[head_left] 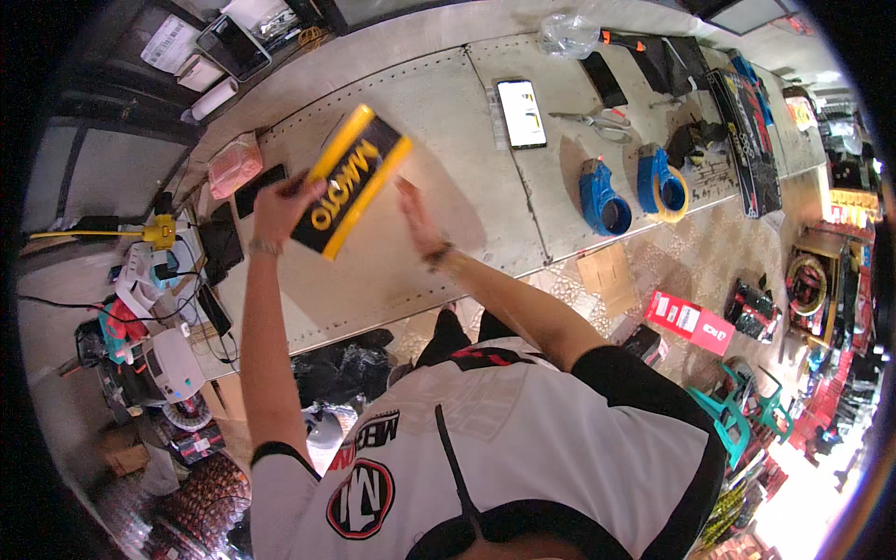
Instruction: The person places a bicycle hub wheel into a yellow cardboard box, adds foam padding, and closes the box. They then apply blue tape to seal the box and place it on a black foam mat.
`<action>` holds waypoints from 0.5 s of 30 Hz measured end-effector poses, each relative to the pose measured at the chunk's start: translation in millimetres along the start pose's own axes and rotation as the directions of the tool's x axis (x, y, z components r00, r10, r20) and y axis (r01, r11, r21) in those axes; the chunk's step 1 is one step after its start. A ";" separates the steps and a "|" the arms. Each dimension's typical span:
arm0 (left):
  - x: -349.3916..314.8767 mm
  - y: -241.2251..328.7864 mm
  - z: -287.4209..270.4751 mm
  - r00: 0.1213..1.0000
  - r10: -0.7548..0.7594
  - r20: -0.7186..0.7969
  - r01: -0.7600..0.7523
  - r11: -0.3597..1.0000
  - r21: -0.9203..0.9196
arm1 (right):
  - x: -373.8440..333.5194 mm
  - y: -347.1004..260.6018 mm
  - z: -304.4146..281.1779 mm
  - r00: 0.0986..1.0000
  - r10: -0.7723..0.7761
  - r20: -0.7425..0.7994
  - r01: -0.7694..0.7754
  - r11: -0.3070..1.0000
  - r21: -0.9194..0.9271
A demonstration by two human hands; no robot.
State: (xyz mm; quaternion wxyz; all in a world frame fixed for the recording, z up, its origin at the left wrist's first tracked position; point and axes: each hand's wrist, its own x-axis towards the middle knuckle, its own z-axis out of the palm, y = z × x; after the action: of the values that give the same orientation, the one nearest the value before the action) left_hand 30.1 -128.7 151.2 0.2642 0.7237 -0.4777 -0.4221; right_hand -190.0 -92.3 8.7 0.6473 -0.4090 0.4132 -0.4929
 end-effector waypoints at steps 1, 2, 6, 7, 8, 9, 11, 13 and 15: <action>7.7 1.5 -9.2 0.990 -0.131 0.048 0.135 0.988 -0.080 | 8.5 -6.7 31.8 0.995 -0.094 0.030 0.097 0.992 -0.085; 9.4 -0.8 -12.5 0.983 -0.164 0.085 0.179 0.959 -0.218 | 20.5 -17.5 68.1 0.958 -0.286 -0.032 0.283 0.956 -0.076; -4.0 -24.0 13.9 0.935 -0.196 0.294 0.353 0.560 -0.750 | 28.9 -72.4 105.5 0.983 -0.153 -0.100 0.064 0.800 -0.597; -11.1 -30.7 22.9 0.910 -0.107 0.401 0.412 0.341 -0.845 | 28.4 -86.8 96.6 0.999 -0.039 -0.032 0.011 0.800 -0.600; -11.4 -35.3 33.6 0.878 0.021 0.478 0.460 0.242 -0.854 | 24.7 -101.2 86.0 0.999 0.013 0.039 0.014 0.793 -0.610; -13.5 -40.9 41.4 0.865 0.065 0.498 0.474 0.224 -0.852 | 19.9 -118.2 78.1 0.991 0.068 0.112 0.019 0.771 -0.637; -15.7 -55.8 54.8 0.845 0.135 0.517 0.499 0.148 -0.854 | -12.1 -159.3 49.8 0.990 -0.118 0.072 0.124 0.989 -0.086; -10.1 -77.4 64.7 0.794 0.324 0.514 0.508 0.110 -0.854 | -53.9 -219.8 15.8 0.740 -0.668 -0.079 0.639 0.735 -0.227; -0.5 -107.4 71.7 0.901 0.090 0.424 0.400 0.204 -0.894 | -130.7 -280.4 0.5 0.613 -0.753 -0.237 0.781 0.624 0.037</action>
State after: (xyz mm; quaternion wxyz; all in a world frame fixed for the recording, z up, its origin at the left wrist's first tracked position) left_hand 18.5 -83.3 30.8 0.5113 0.3450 -0.0733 -0.7837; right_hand -296.3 -15.0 288.8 0.3554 -0.4500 0.2257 -0.7875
